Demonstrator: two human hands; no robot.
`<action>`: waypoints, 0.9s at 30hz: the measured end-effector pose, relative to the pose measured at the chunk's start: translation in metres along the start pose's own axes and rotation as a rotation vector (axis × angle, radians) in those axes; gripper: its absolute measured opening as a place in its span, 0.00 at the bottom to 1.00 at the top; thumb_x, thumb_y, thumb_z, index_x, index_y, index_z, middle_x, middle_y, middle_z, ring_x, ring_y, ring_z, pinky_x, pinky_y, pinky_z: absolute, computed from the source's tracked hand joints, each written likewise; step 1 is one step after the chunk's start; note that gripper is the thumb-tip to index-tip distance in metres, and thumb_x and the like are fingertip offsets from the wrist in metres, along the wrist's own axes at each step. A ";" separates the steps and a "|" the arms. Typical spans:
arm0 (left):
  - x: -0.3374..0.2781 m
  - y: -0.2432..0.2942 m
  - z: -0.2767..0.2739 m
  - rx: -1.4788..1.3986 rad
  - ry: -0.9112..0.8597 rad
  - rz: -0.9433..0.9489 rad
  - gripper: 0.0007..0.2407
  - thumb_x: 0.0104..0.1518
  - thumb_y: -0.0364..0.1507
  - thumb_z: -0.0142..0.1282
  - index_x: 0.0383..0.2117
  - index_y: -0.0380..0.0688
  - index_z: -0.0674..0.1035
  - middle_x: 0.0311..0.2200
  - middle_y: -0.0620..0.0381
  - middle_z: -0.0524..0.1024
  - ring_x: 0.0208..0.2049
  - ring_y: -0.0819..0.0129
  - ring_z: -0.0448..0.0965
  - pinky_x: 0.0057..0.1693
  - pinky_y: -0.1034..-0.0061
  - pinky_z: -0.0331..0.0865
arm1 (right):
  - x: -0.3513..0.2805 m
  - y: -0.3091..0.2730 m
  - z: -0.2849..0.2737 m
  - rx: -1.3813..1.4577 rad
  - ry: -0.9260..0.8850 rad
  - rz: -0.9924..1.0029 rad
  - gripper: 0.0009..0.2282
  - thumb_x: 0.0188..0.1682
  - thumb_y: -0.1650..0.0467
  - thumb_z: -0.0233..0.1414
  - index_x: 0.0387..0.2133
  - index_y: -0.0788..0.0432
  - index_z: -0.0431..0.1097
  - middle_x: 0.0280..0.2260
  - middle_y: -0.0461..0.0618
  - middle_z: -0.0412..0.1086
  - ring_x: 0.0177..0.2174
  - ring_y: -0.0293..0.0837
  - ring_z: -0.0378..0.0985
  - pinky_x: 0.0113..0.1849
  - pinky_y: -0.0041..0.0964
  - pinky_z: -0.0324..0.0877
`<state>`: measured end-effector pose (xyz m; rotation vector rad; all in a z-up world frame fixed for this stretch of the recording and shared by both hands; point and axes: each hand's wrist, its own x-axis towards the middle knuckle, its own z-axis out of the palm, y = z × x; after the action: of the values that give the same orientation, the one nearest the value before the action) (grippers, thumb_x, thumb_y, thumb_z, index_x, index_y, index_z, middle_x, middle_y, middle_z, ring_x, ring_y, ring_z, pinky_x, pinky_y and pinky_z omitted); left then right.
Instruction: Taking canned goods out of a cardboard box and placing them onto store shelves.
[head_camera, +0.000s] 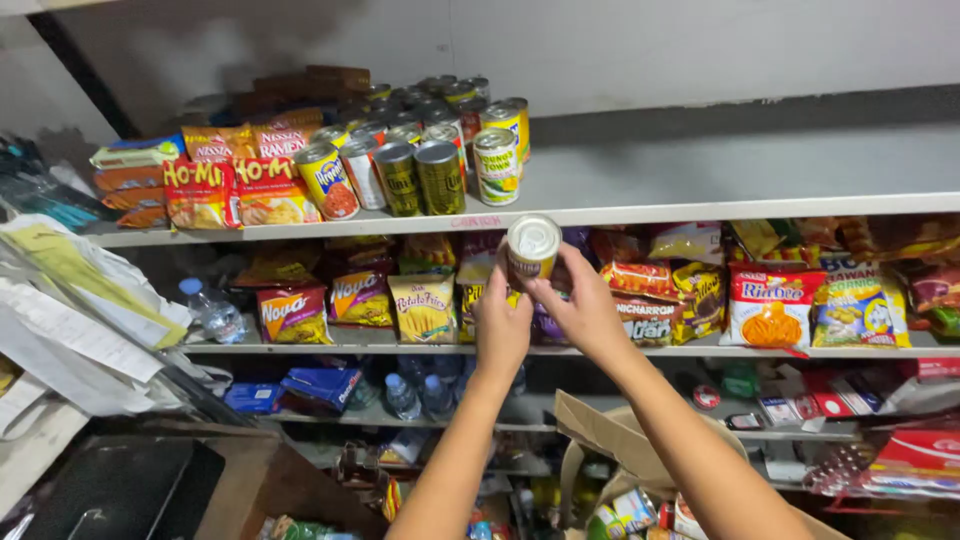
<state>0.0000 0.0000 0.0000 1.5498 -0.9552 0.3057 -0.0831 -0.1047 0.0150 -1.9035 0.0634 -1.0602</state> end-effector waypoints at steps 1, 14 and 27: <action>0.020 0.000 -0.005 -0.004 0.005 0.013 0.24 0.55 0.25 0.61 0.60 0.38 0.70 0.49 0.38 0.78 0.53 0.44 0.79 0.54 0.62 0.73 | 0.018 -0.012 0.006 -0.003 0.004 -0.014 0.24 0.47 0.67 0.59 0.56 0.63 0.64 0.47 0.58 0.75 0.47 0.52 0.79 0.49 0.40 0.72; 0.111 -0.011 -0.014 -0.042 0.173 0.262 0.22 0.58 0.18 0.53 0.59 0.38 0.63 0.59 0.37 0.66 0.55 0.38 0.74 0.54 0.58 0.73 | 0.132 0.012 0.030 -0.341 0.045 -0.088 0.23 0.49 0.64 0.60 0.53 0.64 0.66 0.46 0.64 0.76 0.49 0.56 0.79 0.48 0.45 0.72; 0.137 -0.043 0.017 0.289 0.141 0.306 0.09 0.61 0.20 0.51 0.45 0.37 0.70 0.51 0.41 0.65 0.48 0.41 0.74 0.51 0.56 0.70 | 0.172 0.047 0.028 -0.696 -0.026 0.079 0.19 0.50 0.66 0.59 0.50 0.62 0.64 0.35 0.66 0.77 0.38 0.64 0.80 0.39 0.53 0.73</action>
<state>0.1110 -0.0725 0.0585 1.6134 -1.0708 0.7884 0.0608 -0.1874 0.0856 -2.5031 0.5502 -1.0367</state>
